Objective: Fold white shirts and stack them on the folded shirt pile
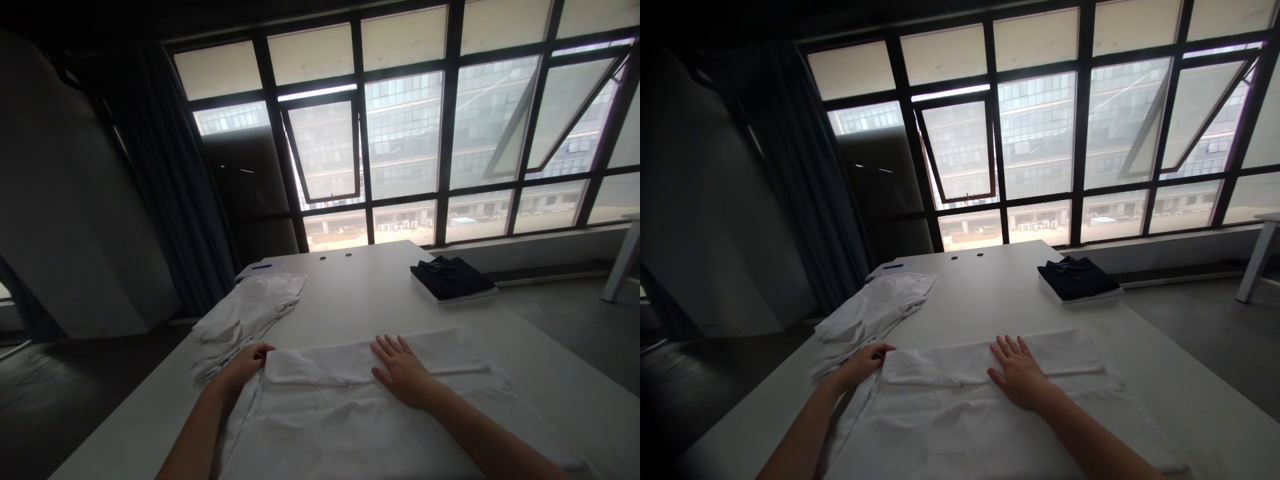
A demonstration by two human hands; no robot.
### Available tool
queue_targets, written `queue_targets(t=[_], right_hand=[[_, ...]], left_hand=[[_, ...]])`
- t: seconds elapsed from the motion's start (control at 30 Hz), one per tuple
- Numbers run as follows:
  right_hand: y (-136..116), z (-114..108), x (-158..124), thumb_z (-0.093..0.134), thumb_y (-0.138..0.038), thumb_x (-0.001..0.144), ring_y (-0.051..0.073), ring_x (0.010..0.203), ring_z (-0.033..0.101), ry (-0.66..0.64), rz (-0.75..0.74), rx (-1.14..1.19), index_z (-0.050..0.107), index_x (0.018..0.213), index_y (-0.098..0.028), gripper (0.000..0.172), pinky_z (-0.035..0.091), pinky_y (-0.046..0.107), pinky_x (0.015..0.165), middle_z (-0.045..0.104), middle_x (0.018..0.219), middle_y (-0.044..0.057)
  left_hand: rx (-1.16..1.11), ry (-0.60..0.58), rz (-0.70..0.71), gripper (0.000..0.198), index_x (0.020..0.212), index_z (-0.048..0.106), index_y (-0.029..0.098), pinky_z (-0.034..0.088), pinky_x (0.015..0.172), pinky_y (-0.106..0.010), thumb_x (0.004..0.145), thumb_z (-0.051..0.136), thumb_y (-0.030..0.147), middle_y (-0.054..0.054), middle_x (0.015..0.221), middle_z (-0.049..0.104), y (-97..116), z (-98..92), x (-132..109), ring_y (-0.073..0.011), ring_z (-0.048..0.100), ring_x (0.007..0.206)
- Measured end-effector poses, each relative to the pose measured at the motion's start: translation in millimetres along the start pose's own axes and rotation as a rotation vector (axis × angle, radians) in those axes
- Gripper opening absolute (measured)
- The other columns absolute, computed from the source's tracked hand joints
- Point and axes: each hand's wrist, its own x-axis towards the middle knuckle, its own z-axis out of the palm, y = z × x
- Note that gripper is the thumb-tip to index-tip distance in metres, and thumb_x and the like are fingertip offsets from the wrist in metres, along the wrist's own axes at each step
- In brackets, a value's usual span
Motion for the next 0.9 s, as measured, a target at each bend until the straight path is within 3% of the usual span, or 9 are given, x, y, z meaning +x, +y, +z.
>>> queue_targets(t=[0.17,0.4,0.7,0.9], right_hand=[[1,0,0,0.022,-0.070,0.098,0.031,0.153,0.016,0.002,-0.002,0.005,0.034,0.157,-0.023,0.077,0.000,0.050,0.124,0.024,0.166,0.009],[1,0,-1,0.023,-0.068,0.098,0.031,0.153,0.016,0.004,-0.003,0.006,0.033,0.157,-0.023,0.075,0.000,0.051,0.123,0.024,0.166,0.009],[2,0,0,0.023,-0.069,0.098,0.031,0.153,0.017,0.006,-0.008,-0.001,0.033,0.157,-0.023,0.076,0.001,0.051,0.123,0.024,0.165,0.009],[3,2,1,0.023,-0.069,0.098,0.032,0.153,0.017,0.003,-0.010,-0.007,0.032,0.158,-0.023,0.076,0.001,0.052,0.123,0.024,0.166,0.009]], left_hand=[[-0.013,0.013,0.018,0.039,0.103,0.072,0.016,0.050,0.089,-0.031,0.080,0.054,0.041,-0.004,0.103,0.076,8,1.8,-2,-0.0258,0.068,0.100],[0.037,0.088,0.032,0.031,0.084,0.070,0.017,0.050,0.078,-0.032,0.075,0.056,0.043,-0.003,0.086,0.074,8,6.0,1,-0.0253,0.067,0.087],[0.165,0.198,0.020,0.028,0.084,0.069,0.018,0.048,0.078,-0.031,0.077,0.054,0.040,-0.004,0.087,0.075,-3,8.2,7,-0.0258,0.067,0.087],[0.312,0.225,-0.033,0.019,0.085,0.072,0.019,0.045,0.079,-0.029,0.076,0.058,0.027,-0.005,0.087,0.075,2,1.4,4,-0.0243,0.067,0.088]])
